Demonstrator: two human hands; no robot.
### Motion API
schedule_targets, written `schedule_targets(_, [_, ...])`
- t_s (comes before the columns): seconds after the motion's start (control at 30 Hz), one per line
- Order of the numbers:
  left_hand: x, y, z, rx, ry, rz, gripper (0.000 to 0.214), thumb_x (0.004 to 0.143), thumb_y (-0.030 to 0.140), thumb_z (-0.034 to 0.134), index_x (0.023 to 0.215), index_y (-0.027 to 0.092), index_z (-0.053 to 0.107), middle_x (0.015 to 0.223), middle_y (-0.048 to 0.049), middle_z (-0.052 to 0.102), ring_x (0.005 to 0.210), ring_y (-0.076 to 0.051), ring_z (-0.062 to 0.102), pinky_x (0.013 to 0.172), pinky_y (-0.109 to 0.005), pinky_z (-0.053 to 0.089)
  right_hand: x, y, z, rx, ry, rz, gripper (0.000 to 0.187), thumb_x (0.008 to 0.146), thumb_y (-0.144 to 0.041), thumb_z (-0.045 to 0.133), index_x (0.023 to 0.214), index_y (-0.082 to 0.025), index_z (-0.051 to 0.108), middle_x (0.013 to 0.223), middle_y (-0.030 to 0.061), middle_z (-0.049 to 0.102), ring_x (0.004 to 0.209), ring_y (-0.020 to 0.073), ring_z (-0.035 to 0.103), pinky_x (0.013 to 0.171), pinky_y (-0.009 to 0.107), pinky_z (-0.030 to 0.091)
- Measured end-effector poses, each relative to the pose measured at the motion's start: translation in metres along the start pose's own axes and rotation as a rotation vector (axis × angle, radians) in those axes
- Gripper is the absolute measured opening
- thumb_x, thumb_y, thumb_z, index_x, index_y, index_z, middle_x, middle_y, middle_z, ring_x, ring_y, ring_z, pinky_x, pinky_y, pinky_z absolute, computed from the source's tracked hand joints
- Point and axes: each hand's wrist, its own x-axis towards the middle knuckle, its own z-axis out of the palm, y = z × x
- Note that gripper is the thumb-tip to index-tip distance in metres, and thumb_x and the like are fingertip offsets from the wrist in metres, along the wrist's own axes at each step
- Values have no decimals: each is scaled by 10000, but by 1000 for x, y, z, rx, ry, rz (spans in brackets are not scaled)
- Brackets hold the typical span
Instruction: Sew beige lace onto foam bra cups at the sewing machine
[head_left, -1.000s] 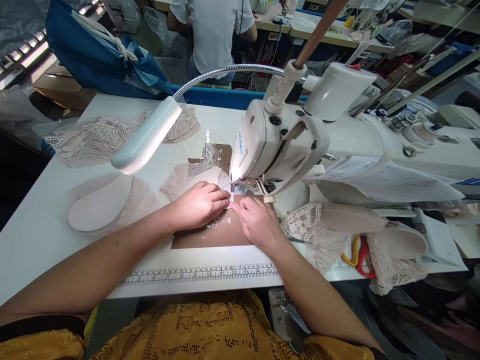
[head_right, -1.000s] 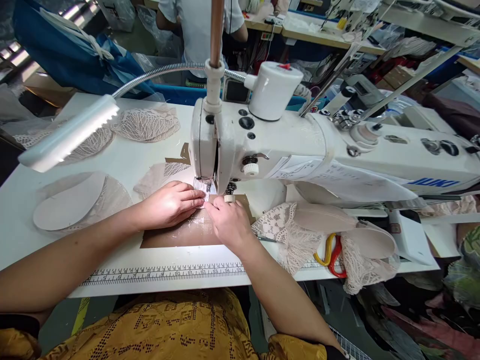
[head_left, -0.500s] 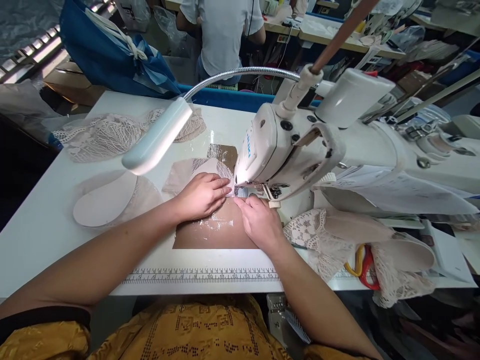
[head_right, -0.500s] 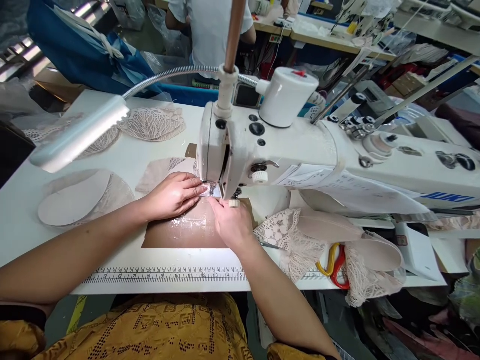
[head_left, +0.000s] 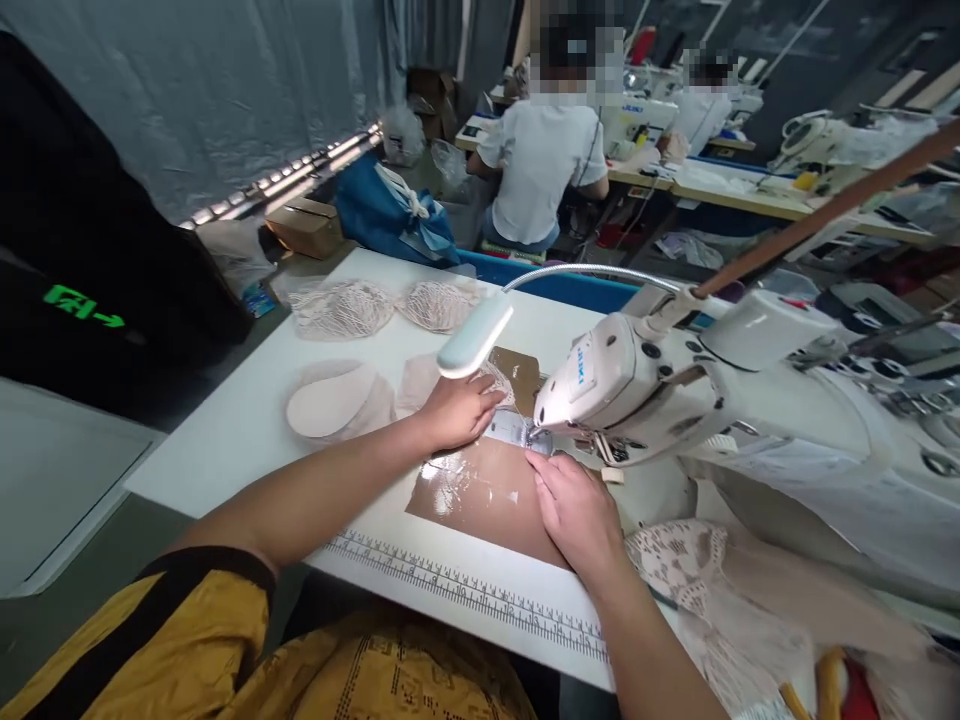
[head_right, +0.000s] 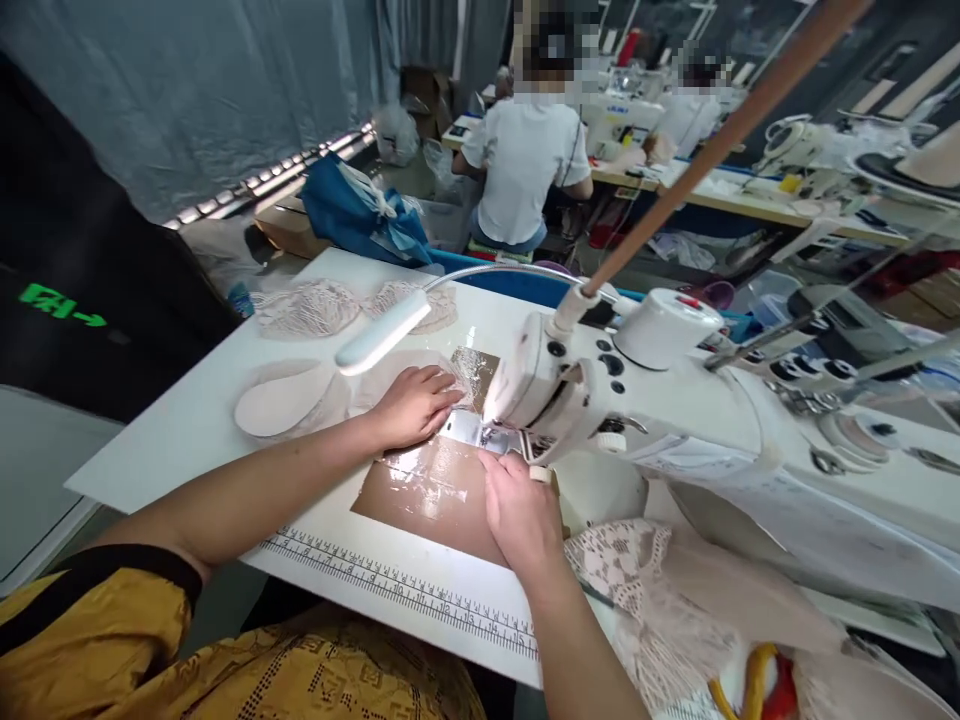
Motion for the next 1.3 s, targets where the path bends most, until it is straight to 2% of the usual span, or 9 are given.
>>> schedule_targets(0.17, [-2, 0, -14, 25, -100, -157, 376, 968, 296, 408, 1284, 234, 601, 1375, -107, 554, 1251, -341, 474, 975, -515, 404, 0, 3, 1, 17, 10, -31, 358, 942, -192, 417, 1167, -182, 695, 854, 61, 690, 705, 193, 630, 634, 310, 466])
schedule_targets(0.37, [-41, -25, -67, 74, -113, -310, 564, 919, 489, 466, 1319, 92, 506, 1361, -241, 525, 1227, -413, 486, 946, -580, 414, 0, 3, -1, 47, 5, -34, 356, 945, -211, 412, 1154, -189, 699, 858, 61, 693, 743, 196, 652, 646, 302, 488])
schedule_targets(0.53, [-127, -83, -98, 277, -161, -891, 715, 865, 622, 428, 1219, 8, 528, 1321, -335, 511, 1256, -489, 442, 950, -648, 383, -1, 4, 2, 44, -17, -1, 376, 944, -215, 403, 1177, -181, 697, 858, 60, 682, 764, 214, 648, 684, 330, 483])
schedule_targets(0.67, [-194, -92, -91, -4, -53, -805, 600, 860, 604, 391, 1142, 99, 554, 1291, -213, 561, 1229, -381, 506, 1005, -478, 425, -1, 3, 2, 50, -45, 35, 391, 942, -216, 396, 1194, -183, 693, 879, 64, 681, 781, 220, 641, 709, 339, 474])
schedule_targets(0.8, [-221, -56, -98, -623, 64, -786, 468, 834, 631, 529, 978, 185, 541, 917, -59, 645, 807, -252, 639, 673, -331, 524, 0, 0, -2, 61, -74, 58, 394, 934, -211, 399, 1188, -182, 698, 900, 73, 693, 806, 228, 647, 734, 345, 471])
schedule_targets(0.93, [-182, -11, -119, -1124, -213, -574, 403, 787, 500, 687, 1029, 210, 547, 823, -4, 657, 661, -179, 637, 542, -241, 495, 0, -4, -8, 170, -26, 124, 357, 924, -225, 440, 1170, -203, 697, 941, 62, 718, 840, 222, 656, 745, 328, 475])
schedule_targets(1.07, [-103, 20, -97, -1071, -483, -142, 471, 825, 371, 651, 1252, 210, 533, 1140, -62, 676, 968, -233, 670, 755, -281, 552, -2, -5, -13, 435, 145, 157, 256, 935, -282, 488, 1016, -210, 720, 866, 36, 725, 786, 179, 648, 740, 284, 475])
schedule_targets(1.17, [-54, 31, -60, -741, -413, -8, 536, 791, 243, 614, 1314, 170, 521, 1376, -112, 563, 1255, -280, 540, 1005, -359, 473, -4, -6, -16, 561, 128, 19, 257, 937, -296, 504, 813, -200, 708, 751, 26, 698, 703, 154, 615, 682, 259, 449])
schedule_targets(1.3, [-22, 30, -31, -577, -355, -34, 545, 797, 210, 571, 1335, 149, 514, 1240, -112, 652, 1100, -242, 639, 879, -317, 521, -4, -8, -15, 478, -48, -164, 266, 920, -240, 521, 720, -195, 690, 684, 8, 664, 653, 134, 559, 630, 248, 379])
